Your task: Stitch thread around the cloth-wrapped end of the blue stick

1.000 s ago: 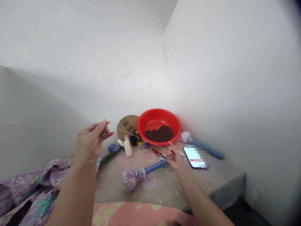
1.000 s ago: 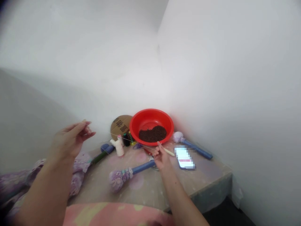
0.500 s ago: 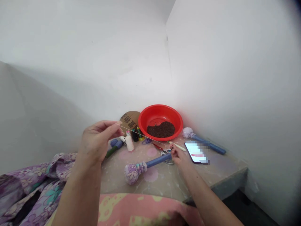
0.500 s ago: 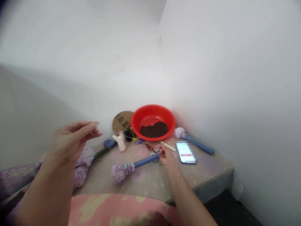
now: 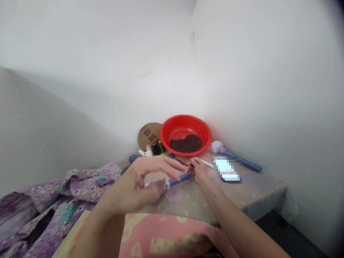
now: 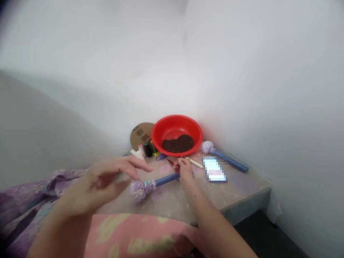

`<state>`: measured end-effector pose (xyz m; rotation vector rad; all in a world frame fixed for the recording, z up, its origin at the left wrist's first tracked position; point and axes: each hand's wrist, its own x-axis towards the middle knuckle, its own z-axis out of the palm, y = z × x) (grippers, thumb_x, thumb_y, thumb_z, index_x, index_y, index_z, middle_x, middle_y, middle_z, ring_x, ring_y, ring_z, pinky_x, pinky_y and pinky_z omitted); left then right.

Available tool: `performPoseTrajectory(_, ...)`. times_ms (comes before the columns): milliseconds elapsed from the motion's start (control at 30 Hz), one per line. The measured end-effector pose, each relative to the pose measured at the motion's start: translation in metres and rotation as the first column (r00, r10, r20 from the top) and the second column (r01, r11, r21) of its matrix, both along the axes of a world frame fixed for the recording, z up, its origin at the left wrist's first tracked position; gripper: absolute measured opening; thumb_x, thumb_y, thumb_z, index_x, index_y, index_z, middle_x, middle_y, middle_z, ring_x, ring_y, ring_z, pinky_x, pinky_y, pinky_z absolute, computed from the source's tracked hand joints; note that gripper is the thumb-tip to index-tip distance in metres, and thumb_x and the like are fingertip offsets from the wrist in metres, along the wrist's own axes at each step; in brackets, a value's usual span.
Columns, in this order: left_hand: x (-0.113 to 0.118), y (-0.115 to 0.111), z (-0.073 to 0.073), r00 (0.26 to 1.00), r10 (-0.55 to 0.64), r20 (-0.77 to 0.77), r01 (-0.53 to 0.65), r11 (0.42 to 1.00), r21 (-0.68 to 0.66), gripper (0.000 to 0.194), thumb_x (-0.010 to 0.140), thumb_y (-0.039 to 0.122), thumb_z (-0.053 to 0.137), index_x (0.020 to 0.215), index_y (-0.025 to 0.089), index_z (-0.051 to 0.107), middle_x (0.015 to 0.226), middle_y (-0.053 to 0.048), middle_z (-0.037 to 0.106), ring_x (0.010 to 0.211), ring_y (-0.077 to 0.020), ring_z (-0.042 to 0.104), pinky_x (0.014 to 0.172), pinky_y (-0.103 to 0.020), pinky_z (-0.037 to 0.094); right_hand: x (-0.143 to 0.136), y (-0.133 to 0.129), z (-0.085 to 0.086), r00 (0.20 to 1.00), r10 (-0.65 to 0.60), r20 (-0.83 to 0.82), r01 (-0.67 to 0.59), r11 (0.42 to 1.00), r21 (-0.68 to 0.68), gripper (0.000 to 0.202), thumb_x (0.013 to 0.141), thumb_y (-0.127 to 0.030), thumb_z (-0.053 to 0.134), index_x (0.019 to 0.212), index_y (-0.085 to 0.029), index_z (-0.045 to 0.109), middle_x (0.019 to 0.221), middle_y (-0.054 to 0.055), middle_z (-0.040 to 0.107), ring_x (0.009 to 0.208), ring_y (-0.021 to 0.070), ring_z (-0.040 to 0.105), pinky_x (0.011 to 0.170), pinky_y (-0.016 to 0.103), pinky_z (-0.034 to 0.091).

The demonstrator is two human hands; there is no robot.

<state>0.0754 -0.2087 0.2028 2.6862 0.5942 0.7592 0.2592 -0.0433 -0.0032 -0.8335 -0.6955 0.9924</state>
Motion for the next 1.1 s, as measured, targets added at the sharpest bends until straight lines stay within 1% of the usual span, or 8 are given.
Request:
performPoseTrajectory(167,-0.009,0.054,-0.064,0.933,0.347,-0.094,-0.330,0.930,0.159,0.021,0.067,0.020,0.052,0.087,0.021,0.058,0.093,-0.002,0.059,0.091,-0.0160,0.050,0.081,-0.030,0.039,-0.041,-0.006,-0.011,0.969,0.189,0.160,-0.179,0.981,-0.072,0.015,0.065,-0.032,0.053,0.072,-0.018,0.051,0.050,-0.004,0.055,0.036,0.0096,0.048,0.035,0.021,0.039)
performPoseTrajectory(333,-0.027,0.074,-0.130,0.858,0.428,-0.285,-0.342,0.889,0.305,0.025,0.057,0.019,0.061,0.081,0.019,0.056,0.092,-0.002,0.055,0.091,-0.0186,0.045,0.081,-0.033,0.037,-0.061,0.002,-0.026,0.891,0.128,0.435,-0.175,0.982,0.070,0.013,0.070,-0.028,0.047,0.071,-0.017,0.053,0.055,-0.002,0.055,0.043,0.0098,0.050,0.041,0.020,0.040)
performPoseTrajectory(500,-0.046,0.085,-0.163,0.848,0.464,-0.257,-0.355,0.856,0.376,0.023,0.066,0.016,0.053,0.089,0.019,0.054,0.095,-0.003,0.054,0.093,-0.0180,0.045,0.083,-0.035,0.035,-0.063,0.018,-0.038,0.809,0.041,0.586,-0.124,0.987,0.102,0.012,0.072,-0.023,0.044,0.067,-0.018,0.054,0.050,-0.004,0.052,0.040,0.0088,0.047,0.043,0.020,0.037)
performPoseTrajectory(633,-0.051,0.097,-0.178,0.851,0.486,-0.198,-0.393,0.841,0.372,0.014,0.071,0.015,0.049,0.081,0.019,0.058,0.088,-0.004,0.057,0.086,-0.0168,0.047,0.076,-0.032,0.039,-0.062,0.012,-0.037,0.710,-0.026,0.704,-0.050,0.995,0.087,0.017,0.073,-0.022,0.044,0.059,-0.019,0.055,0.050,-0.002,0.054,0.045,0.0104,0.048,0.047,0.021,0.035)
performPoseTrajectory(767,-0.049,0.102,-0.183,0.875,0.459,-0.155,-0.386,0.853,0.353,0.016,0.075,0.018,0.045,0.072,0.019,0.061,0.083,-0.005,0.059,0.082,-0.0153,0.049,0.072,-0.030,0.040,-0.060,-0.001,-0.023,0.549,-0.212,0.809,0.088,0.976,0.197,0.017,0.074,-0.023,0.045,0.069,-0.021,0.061,0.062,0.001,0.061,0.063,0.0146,0.053,0.059,0.024,0.035)
performPoseTrajectory(900,-0.053,0.107,-0.178,0.870,0.484,-0.090,-0.458,0.863,0.211,0.021,0.076,0.024,0.044,0.065,0.018,0.061,0.079,-0.004,0.061,0.079,-0.0147,0.052,0.070,-0.027,0.040,-0.058,0.002,-0.015,0.496,-0.210,0.843,-0.029,0.966,0.258,0.016,0.074,-0.022,0.047,0.071,-0.022,0.063,0.064,0.001,0.063,0.070,0.0155,0.053,0.064,0.025,0.035)
performPoseTrajectory(1033,-0.071,0.121,-0.165,0.666,0.744,0.060,-0.738,0.668,-0.094,0.029,0.075,0.038,0.041,0.067,0.016,0.059,0.066,-0.002,0.061,0.066,-0.0151,0.055,0.061,-0.025,0.040,-0.057,0.008,-0.019,0.544,-0.030,0.838,-0.151,0.980,0.133,0.017,0.073,-0.021,0.047,0.065,-0.020,0.062,0.059,0.000,0.062,0.059,0.0128,0.053,0.058,0.023,0.035)
performPoseTrajectory(1100,-0.082,0.129,-0.159,0.616,0.775,0.140,-0.744,0.631,-0.217,0.031,0.073,0.042,0.042,0.069,0.015,0.058,0.067,-0.002,0.062,0.067,-0.0149,0.055,0.061,-0.023,0.040,-0.056,0.008,-0.022,0.562,-0.015,0.827,-0.162,0.978,0.128,0.017,0.073,-0.021,0.047,0.065,-0.019,0.062,0.059,0.000,0.062,0.059,0.0126,0.054,0.058,0.023,0.036)
